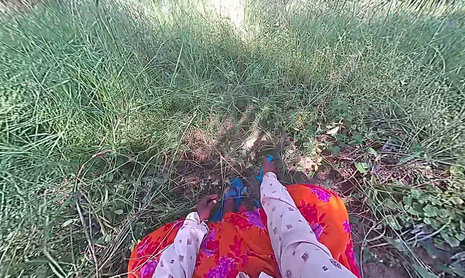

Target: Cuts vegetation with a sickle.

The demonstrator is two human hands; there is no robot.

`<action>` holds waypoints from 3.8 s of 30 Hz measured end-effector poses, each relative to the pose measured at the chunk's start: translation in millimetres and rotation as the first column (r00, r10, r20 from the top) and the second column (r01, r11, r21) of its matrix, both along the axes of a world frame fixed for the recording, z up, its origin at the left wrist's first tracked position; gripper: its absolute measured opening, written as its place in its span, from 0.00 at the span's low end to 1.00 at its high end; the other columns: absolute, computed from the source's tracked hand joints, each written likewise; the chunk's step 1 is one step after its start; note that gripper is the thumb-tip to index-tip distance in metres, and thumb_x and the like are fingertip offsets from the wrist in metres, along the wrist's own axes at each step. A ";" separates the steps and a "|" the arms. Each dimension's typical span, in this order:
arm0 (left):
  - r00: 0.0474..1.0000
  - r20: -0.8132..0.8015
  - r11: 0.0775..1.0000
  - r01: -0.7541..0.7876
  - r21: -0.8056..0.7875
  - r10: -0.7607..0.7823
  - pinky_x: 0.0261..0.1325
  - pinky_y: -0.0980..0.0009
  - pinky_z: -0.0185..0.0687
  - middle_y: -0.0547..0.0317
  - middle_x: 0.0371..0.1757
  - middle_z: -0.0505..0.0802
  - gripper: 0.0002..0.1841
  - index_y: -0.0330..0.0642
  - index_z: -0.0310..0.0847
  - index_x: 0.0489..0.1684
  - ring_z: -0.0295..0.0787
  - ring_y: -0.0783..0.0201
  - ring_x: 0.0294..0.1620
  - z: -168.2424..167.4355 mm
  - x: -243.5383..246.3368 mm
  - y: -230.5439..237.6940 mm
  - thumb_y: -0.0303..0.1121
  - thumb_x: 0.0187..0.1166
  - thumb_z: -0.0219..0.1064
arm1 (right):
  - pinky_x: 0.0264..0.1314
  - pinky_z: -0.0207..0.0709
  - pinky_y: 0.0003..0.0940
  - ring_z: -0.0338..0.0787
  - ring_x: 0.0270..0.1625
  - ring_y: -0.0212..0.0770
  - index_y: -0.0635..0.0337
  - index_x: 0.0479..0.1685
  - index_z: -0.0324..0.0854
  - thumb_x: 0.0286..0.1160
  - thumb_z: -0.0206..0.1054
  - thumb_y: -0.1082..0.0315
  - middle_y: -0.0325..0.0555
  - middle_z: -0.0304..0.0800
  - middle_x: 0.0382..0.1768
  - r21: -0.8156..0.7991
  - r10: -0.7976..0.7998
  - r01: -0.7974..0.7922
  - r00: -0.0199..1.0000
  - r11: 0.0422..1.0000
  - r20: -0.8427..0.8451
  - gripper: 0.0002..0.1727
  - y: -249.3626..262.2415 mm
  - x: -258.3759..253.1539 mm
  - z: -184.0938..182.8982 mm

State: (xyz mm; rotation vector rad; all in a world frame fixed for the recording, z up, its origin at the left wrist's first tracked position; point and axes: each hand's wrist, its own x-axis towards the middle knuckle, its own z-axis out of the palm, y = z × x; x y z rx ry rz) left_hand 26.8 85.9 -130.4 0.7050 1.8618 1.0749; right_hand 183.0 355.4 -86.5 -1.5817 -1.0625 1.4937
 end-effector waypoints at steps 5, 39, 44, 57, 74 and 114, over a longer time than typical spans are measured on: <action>1.000 -0.011 0.999 0.025 -0.028 -0.026 0.79 0.57 0.74 0.34 0.73 0.84 0.20 0.29 0.73 0.77 0.84 0.48 0.73 4.7 0.1 2.0 0.26 0.89 0.59 | 0.46 0.84 0.48 0.89 0.38 0.50 0.64 0.83 0.67 0.92 0.58 0.54 0.59 0.88 0.45 0.251 0.063 -0.084 0.994 0.964 0.089 0.29 14.7 1.7 17.2; 0.997 -0.005 0.996 0.075 0.041 -0.075 0.73 0.59 0.78 0.33 0.72 0.84 0.21 0.26 0.70 0.78 0.86 0.50 0.67 2.7 -0.7 6.1 0.24 0.89 0.56 | 0.65 0.79 0.61 0.90 0.60 0.62 0.64 0.80 0.72 0.90 0.61 0.56 0.67 0.89 0.59 0.175 0.109 -0.173 0.940 0.969 0.324 0.27 7.9 -6.7 10.0; 1.000 0.004 0.998 0.014 0.053 -0.015 0.71 0.59 0.80 0.36 0.71 0.85 0.20 0.28 0.71 0.78 0.87 0.52 0.65 7.9 -1.4 3.7 0.25 0.90 0.54 | 0.65 0.81 0.49 0.90 0.60 0.53 0.69 0.79 0.71 0.89 0.62 0.56 0.65 0.84 0.65 -0.170 0.300 -0.252 0.871 0.953 0.388 0.28 10.5 4.3 -32.6; 0.998 -0.013 0.998 0.057 0.025 -0.056 0.76 0.57 0.78 0.35 0.72 0.85 0.20 0.27 0.72 0.77 0.86 0.50 0.69 11.2 4.1 7.9 0.25 0.89 0.56 | 0.66 0.79 0.59 0.90 0.61 0.61 0.65 0.78 0.73 0.89 0.61 0.56 0.66 0.89 0.60 0.137 0.120 -0.188 0.908 0.973 0.401 0.27 5.9 -6.7 14.2; 0.991 -0.059 0.993 0.119 -0.025 -0.120 0.76 0.53 0.77 0.35 0.70 0.86 0.20 0.29 0.73 0.76 0.87 0.47 0.68 1.3 2.5 4.9 0.27 0.89 0.57 | 0.53 0.84 0.51 0.91 0.45 0.52 0.65 0.77 0.72 0.91 0.58 0.55 0.61 0.89 0.49 0.091 0.345 -0.382 0.897 0.920 0.275 0.26 -32.3 -34.1 32.2; 0.987 -0.060 0.988 0.151 -0.024 -0.152 0.77 0.55 0.76 0.35 0.71 0.86 0.21 0.29 0.72 0.79 0.86 0.47 0.69 12.0 1.2 4.5 0.27 0.90 0.54 | 0.65 0.79 0.59 0.90 0.60 0.59 0.64 0.78 0.73 0.89 0.61 0.55 0.64 0.89 0.59 0.194 0.129 -0.235 0.888 0.953 0.441 0.27 6.8 -9.9 41.8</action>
